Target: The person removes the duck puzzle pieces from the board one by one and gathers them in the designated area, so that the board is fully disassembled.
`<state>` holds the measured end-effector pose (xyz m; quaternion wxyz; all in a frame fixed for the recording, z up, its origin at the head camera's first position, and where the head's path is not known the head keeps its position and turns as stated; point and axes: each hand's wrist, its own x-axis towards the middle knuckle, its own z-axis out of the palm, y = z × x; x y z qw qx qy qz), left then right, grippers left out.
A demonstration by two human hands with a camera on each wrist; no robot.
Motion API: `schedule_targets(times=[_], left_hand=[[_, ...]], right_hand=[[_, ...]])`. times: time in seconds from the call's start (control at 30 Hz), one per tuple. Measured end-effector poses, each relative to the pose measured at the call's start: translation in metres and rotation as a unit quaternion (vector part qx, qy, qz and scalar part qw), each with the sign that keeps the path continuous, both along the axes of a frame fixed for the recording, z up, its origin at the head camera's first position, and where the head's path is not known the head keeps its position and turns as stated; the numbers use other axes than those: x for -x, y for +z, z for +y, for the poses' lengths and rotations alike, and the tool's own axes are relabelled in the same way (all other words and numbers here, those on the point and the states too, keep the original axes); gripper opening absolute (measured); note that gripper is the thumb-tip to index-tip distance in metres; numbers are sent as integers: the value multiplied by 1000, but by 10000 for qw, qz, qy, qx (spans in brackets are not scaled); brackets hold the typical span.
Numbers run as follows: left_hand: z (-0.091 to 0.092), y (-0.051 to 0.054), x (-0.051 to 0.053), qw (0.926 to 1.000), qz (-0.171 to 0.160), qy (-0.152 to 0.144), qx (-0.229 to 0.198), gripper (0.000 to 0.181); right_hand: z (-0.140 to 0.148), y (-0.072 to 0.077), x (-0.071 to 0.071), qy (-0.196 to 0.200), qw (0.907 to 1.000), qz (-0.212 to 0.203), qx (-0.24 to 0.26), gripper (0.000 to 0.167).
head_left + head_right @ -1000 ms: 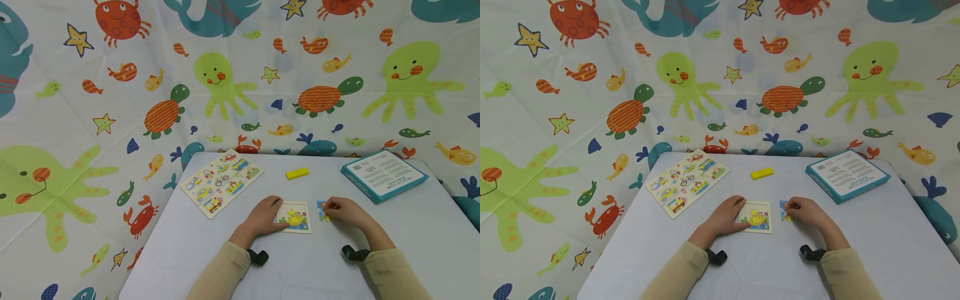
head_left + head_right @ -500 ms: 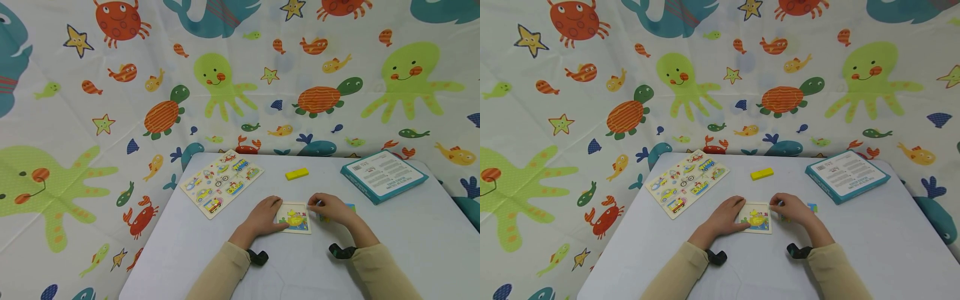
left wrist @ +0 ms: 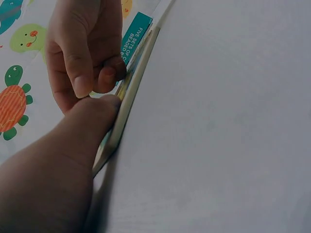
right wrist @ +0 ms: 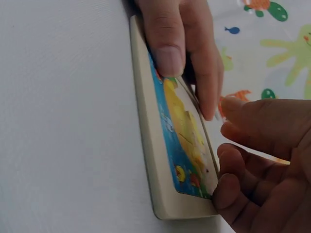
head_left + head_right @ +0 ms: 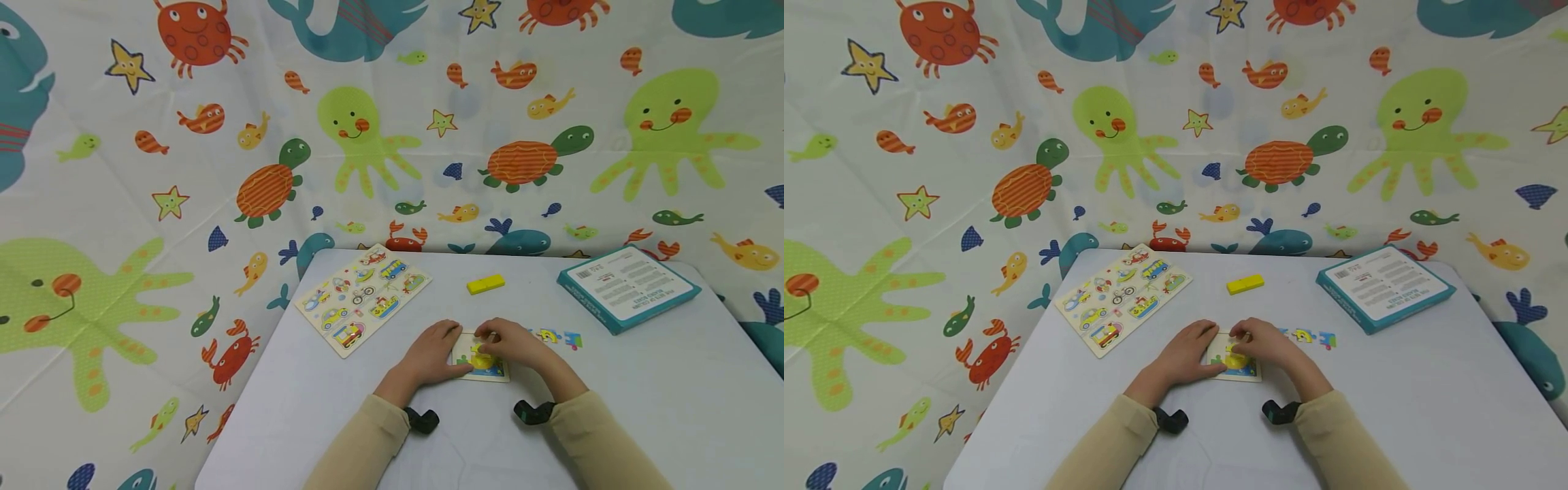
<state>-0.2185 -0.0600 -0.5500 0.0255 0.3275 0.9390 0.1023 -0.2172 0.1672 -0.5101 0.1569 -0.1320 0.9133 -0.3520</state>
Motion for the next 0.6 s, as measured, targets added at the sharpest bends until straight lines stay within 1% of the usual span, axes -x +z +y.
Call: schedule_targets(times=[0.07,0.2,0.37,0.6], left_hand=[[0,-1,0,10000,-3,0,-11,89],[0,-2,1,10000,26,-13,-26,89],[-1,-1,1,10000,45,-22,-25,88],[0,-3,2,10000,7,8,-10,89]], right_hand=[[-2,-3,1,53,9999,66,-69,25],[-5,-6,1,32,9996,124,-253,24],[-8,-6,1,-60,9988,73,-480,23],[-11,-8,1,-97,9980,37,-621,25]])
